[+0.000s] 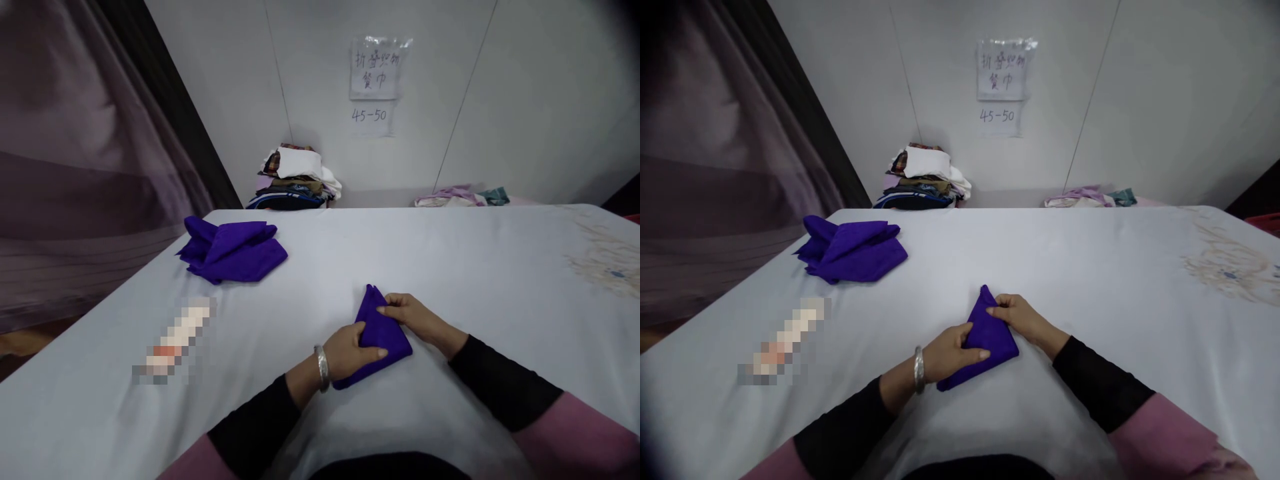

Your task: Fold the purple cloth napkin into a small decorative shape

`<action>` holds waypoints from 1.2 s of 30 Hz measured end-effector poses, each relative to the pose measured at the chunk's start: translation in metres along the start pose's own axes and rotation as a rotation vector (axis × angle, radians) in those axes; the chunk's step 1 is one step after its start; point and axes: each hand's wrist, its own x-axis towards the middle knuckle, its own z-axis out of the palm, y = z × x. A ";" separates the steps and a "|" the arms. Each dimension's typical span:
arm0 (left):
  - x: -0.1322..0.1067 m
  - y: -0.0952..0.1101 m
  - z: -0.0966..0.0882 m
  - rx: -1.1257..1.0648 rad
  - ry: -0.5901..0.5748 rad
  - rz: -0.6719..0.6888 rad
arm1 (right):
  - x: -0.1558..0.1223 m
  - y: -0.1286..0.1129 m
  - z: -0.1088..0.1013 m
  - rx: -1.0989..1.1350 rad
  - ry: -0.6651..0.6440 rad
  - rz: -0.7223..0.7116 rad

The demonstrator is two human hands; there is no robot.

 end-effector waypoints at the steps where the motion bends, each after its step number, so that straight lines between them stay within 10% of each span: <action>1: -0.007 0.000 -0.001 0.077 0.052 0.001 | 0.002 0.000 0.000 -0.005 0.008 0.004; 13: -0.049 -0.029 0.006 0.465 0.411 0.015 | 0.027 0.001 -0.003 -0.142 0.118 0.033; 24: -0.049 -0.035 0.003 0.479 0.442 0.062 | 0.020 -0.008 0.009 -0.095 0.089 -0.101; 36: 0.041 0.008 -0.019 -0.120 0.383 0.240 | 0.012 0.007 0.013 -0.064 0.162 -0.300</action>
